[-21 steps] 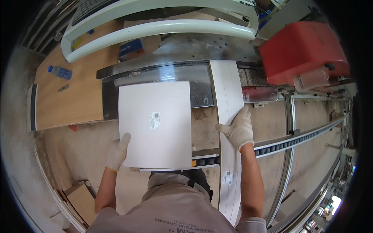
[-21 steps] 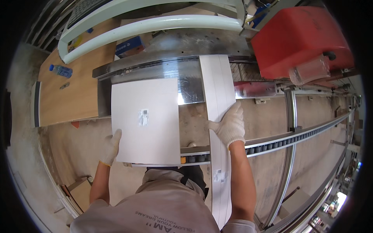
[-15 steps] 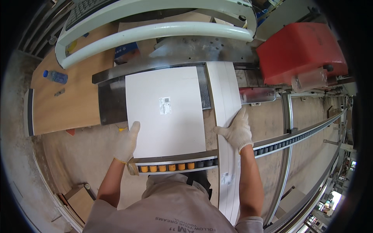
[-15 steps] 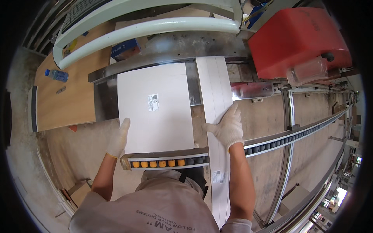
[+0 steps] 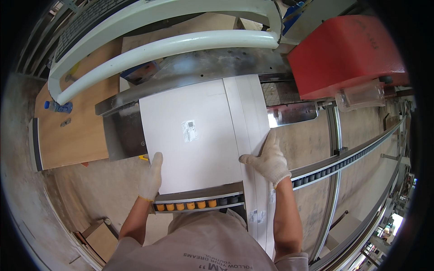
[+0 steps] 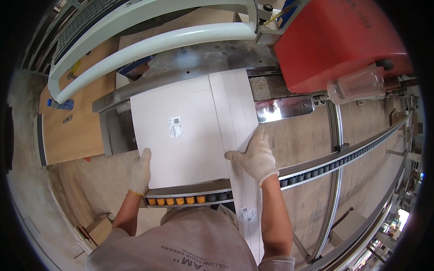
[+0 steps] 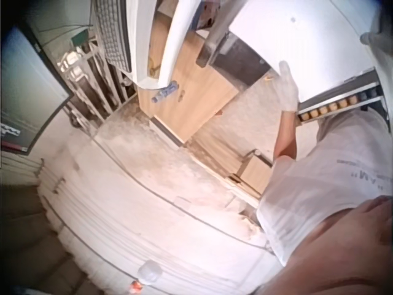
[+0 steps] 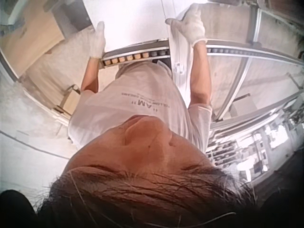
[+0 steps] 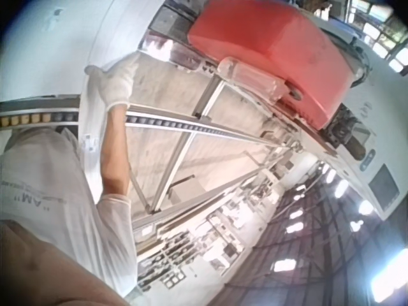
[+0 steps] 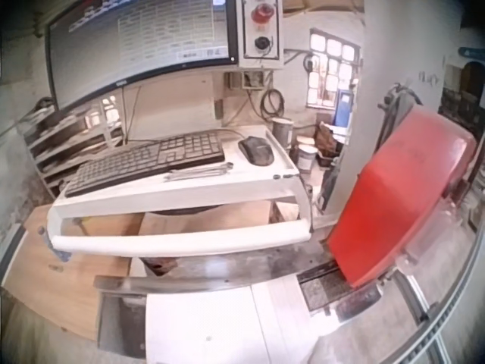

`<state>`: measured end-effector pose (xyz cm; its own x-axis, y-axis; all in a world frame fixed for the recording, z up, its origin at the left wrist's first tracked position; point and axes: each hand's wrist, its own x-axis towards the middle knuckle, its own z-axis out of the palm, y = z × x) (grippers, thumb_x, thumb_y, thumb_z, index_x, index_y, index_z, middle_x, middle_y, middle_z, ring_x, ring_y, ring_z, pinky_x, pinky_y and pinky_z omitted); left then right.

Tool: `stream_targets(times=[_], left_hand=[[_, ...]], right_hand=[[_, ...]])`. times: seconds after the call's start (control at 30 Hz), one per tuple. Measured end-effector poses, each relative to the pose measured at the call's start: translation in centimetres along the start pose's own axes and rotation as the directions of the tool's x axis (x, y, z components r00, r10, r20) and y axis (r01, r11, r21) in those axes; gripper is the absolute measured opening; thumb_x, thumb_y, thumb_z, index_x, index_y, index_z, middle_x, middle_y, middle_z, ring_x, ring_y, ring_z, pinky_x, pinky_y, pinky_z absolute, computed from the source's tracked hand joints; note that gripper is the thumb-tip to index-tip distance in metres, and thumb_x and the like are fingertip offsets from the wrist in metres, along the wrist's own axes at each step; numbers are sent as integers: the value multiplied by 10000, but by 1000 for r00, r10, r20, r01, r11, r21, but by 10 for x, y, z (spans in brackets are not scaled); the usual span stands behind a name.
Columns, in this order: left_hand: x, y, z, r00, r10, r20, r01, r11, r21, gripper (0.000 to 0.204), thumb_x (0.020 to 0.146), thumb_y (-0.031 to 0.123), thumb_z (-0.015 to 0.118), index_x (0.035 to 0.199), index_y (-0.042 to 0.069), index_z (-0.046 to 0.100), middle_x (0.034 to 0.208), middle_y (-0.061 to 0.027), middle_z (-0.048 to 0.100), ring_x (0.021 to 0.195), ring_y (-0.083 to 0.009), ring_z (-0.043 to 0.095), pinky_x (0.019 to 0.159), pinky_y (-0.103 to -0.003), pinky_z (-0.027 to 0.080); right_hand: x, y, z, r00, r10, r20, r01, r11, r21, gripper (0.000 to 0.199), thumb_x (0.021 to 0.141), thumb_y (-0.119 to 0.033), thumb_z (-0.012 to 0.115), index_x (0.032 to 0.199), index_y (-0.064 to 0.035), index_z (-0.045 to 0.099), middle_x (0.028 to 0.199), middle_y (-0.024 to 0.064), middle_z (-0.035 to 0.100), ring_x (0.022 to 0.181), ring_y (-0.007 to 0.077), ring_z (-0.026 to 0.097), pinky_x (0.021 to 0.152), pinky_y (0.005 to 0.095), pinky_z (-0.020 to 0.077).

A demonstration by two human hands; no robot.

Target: The person repeatedly picks up white rectangular panels from a stack, places them on a conveyor, and then stacks them again. The cycle repeats with multiple panels throughout the clip.

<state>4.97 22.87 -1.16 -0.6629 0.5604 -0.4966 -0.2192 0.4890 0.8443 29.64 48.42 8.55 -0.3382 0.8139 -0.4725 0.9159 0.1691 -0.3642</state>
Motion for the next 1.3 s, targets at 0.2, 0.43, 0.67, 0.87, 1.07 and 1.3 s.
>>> stream_targets(times=[0.2,0.43,0.67,0.87,1.07,1.3], left_hand=[[24,9,18,994,-101,-46,98,994,-56,693,1113,520,529,1431,-91,600,1340,-155,692,1218,-246,625,1083,-357,459],[58,28,9,998,-28,-59,34,994,103,676,1113,514,504,1362,-100,641,1250,-156,722,1134,-245,646,1020,-377,485],[124,16,-5,998,6,-60,-6,1000,5,617,1108,467,520,1156,-124,693,991,-128,715,909,-210,617,846,-402,506],[150,10,-5,992,-105,-75,106,994,16,650,1101,483,537,1109,-150,683,991,-151,718,900,-197,612,841,-374,506],[147,9,1,998,-50,-44,49,998,-26,699,1106,531,517,1148,-145,690,1014,-145,729,929,-207,635,865,-380,515],[80,12,12,999,-30,-41,25,993,-115,650,1127,501,497,1314,-102,653,1207,-147,712,1087,-197,627,981,-373,495]], right_hand=[[45,3,-13,994,104,35,-109,973,205,979,706,-429,964,1389,107,510,1255,291,702,1173,402,716,1026,425,565],[98,-15,-12,985,111,135,-149,938,313,865,678,-413,977,1281,98,627,1094,224,774,1024,300,764,950,371,586],[164,-36,29,981,6,193,-139,718,682,623,730,-125,938,1246,102,674,1073,153,778,918,204,751,848,338,616],[187,-51,42,969,100,226,-225,736,638,625,743,-218,955,1211,112,703,1067,170,785,925,219,752,857,330,618],[191,-37,39,981,13,192,-131,773,620,663,759,-273,950,1226,118,691,1052,181,790,891,230,766,826,333,627],[123,-24,9,987,-12,161,-105,709,697,662,758,-264,952,1203,143,678,1007,208,781,794,238,766,734,344,641]])
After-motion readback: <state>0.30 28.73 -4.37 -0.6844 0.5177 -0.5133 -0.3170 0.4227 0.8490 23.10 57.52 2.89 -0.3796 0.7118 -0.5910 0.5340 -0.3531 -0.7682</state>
